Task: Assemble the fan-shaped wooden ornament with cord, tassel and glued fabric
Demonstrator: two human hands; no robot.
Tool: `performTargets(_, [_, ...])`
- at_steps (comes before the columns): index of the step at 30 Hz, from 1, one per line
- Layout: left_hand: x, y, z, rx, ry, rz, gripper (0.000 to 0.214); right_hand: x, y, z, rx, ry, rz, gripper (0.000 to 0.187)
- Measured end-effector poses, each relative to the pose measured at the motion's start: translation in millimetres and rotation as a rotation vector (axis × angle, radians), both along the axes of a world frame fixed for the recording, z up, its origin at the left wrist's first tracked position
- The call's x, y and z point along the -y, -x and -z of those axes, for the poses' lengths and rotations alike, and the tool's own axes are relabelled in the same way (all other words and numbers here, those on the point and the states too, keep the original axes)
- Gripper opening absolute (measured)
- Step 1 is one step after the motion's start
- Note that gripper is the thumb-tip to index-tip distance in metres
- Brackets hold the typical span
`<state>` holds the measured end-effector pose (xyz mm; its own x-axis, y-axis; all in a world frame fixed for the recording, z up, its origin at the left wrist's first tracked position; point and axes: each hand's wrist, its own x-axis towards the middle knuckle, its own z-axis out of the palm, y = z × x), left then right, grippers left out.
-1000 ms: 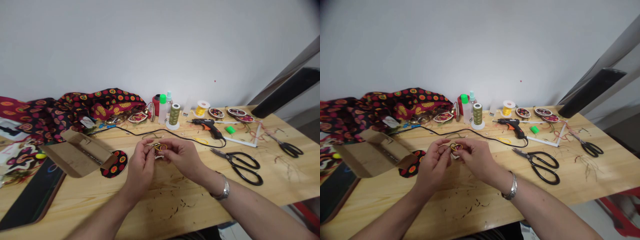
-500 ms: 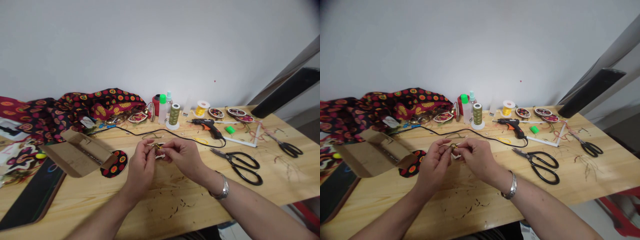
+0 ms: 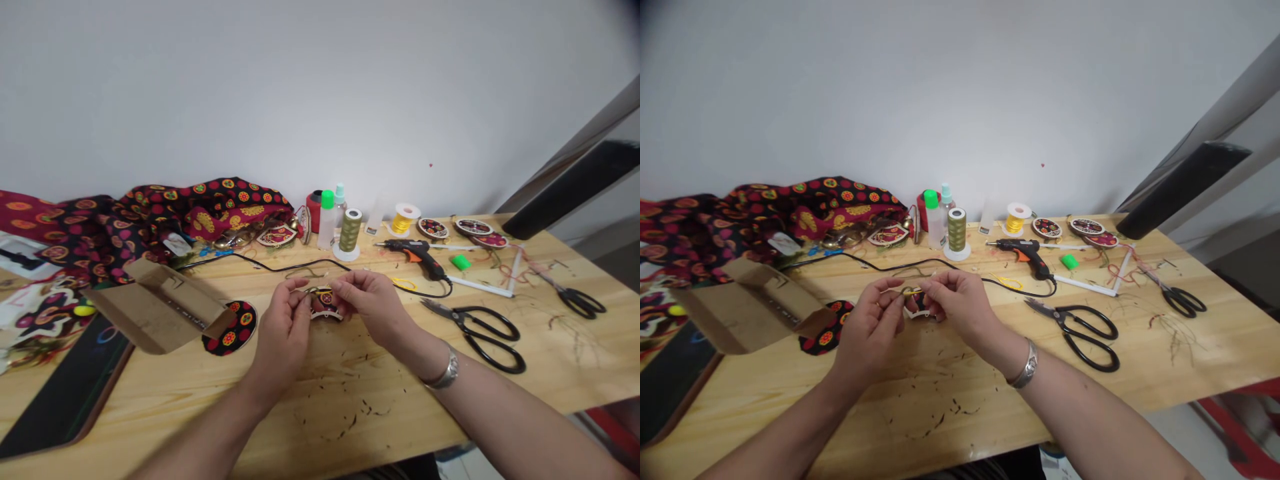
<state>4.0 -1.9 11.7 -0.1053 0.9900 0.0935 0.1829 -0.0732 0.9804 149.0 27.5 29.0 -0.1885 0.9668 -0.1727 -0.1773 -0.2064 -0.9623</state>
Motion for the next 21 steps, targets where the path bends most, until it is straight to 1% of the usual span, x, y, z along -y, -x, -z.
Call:
performTargets(3, [0.2,0.4,0.5,0.041,0.019,0.023,0.026,-0.7,0.0,1.5,-0.056,0.008,0.000,0.029])
performTargets(8, [-1.7,0.5,0.8,0.137,0.081,0.043,0.027,-1.1,0.4,0.2,-0.062,-0.014,0.024,0.029])
performTargets(11, [-3.9,0.9,-0.5,0.221,0.141,0.060,0.026,-1.6,0.0,-0.2,-0.092,0.019,-0.017,0.028])
performTargets(15, [-6.8,1.6,-3.5,0.341,0.220,0.061,0.025,-3.0,-1.9,2.0,-0.203,0.092,-0.075,0.023])
performTargets(18, [-7.8,1.3,-4.7,0.348,0.224,0.065,0.025,-4.1,-3.5,4.0,-0.257,0.130,-0.113,0.021])
performTargets(21, [-6.6,0.3,-4.0,0.298,0.197,0.076,0.024,-4.7,-3.8,3.9,-0.231,0.168,-0.183,0.021])
